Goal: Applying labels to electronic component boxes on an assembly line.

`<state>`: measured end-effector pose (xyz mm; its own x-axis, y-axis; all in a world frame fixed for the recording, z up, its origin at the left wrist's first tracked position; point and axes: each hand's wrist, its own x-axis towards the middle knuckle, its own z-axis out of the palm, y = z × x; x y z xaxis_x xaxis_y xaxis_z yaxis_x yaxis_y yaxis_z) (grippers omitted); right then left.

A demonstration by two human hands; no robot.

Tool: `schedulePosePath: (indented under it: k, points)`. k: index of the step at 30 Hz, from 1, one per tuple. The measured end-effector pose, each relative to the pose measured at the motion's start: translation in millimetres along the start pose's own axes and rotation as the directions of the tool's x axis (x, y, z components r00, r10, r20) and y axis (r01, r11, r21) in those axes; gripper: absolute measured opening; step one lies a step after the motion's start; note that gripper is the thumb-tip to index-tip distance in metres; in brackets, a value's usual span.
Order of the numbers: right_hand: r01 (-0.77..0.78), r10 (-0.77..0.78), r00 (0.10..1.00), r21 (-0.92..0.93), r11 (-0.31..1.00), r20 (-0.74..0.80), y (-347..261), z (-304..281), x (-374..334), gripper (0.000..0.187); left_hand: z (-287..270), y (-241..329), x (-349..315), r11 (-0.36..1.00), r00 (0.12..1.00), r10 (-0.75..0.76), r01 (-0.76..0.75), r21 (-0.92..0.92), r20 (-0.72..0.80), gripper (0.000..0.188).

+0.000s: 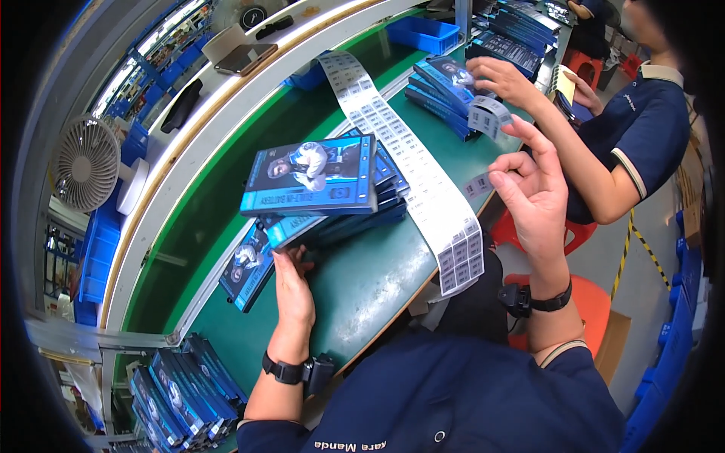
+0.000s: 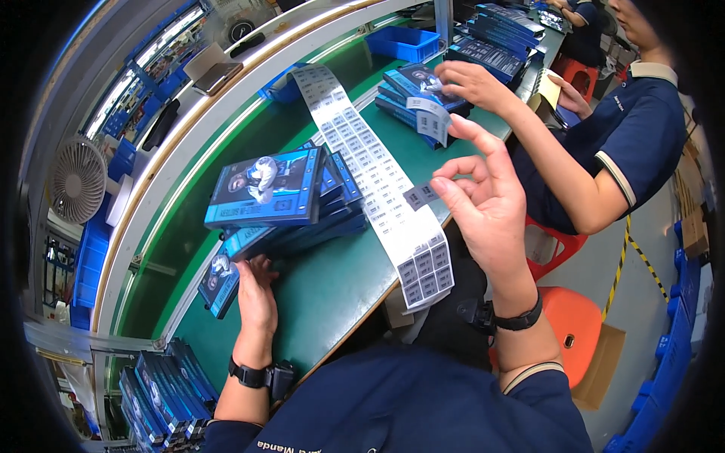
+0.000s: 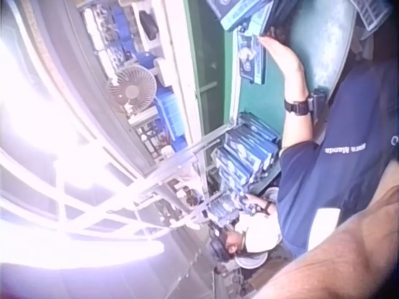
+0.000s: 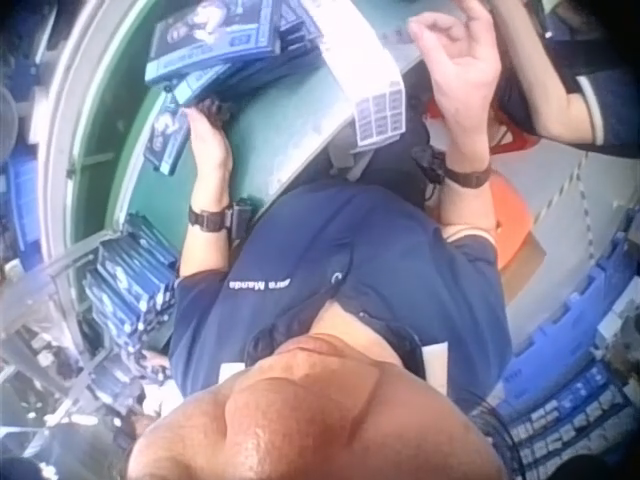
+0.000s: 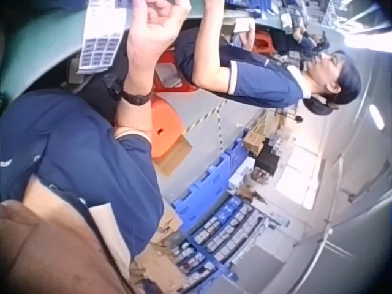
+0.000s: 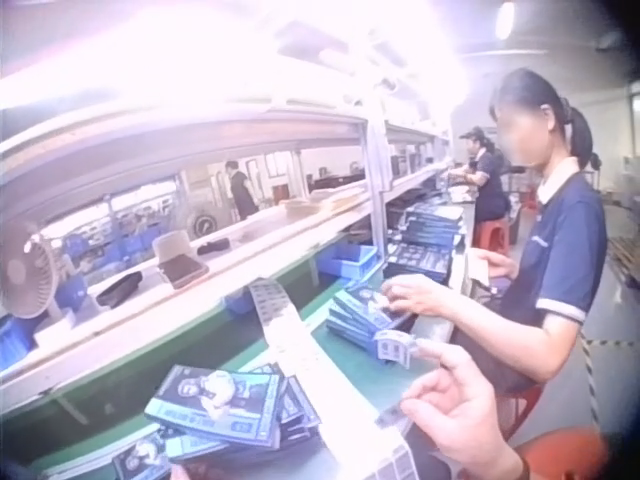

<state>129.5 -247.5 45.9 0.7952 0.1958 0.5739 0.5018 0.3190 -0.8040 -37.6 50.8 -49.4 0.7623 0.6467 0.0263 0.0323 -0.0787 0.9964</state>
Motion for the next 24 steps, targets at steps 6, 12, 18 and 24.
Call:
schedulePosePath:
  k: [6, 12, 18, 24]
  points:
    - [-0.073, 0.07, 0.997, 0.119, 0.99, 0.029, 0, 18, 20, 0.066, 18, 15, -36, 0.991, 0.988, 0.043, -0.023, -0.132, 0.149, 0.071]
    - [-0.108, 0.095, 0.99, 0.123, 0.987, 0.104, 7, 30, 47, 0.062, 6, 91, 0, 0.826, 0.854, 0.518, -0.486, 0.284, -0.045, 0.05]
    - [-0.079, 0.079, 0.984, -0.006, 0.997, 0.162, 16, 39, 68, 0.062, 48, 179, 17, 0.443, 0.706, 0.431, -0.708, 0.55, 0.561, 0.056]
    - [-0.008, 0.044, 0.971, -0.153, 0.988, 0.235, 17, 51, 74, 0.059, 78, 175, 50, 0.295, 0.587, 0.319, -0.807, 0.511, 0.744, 0.075]
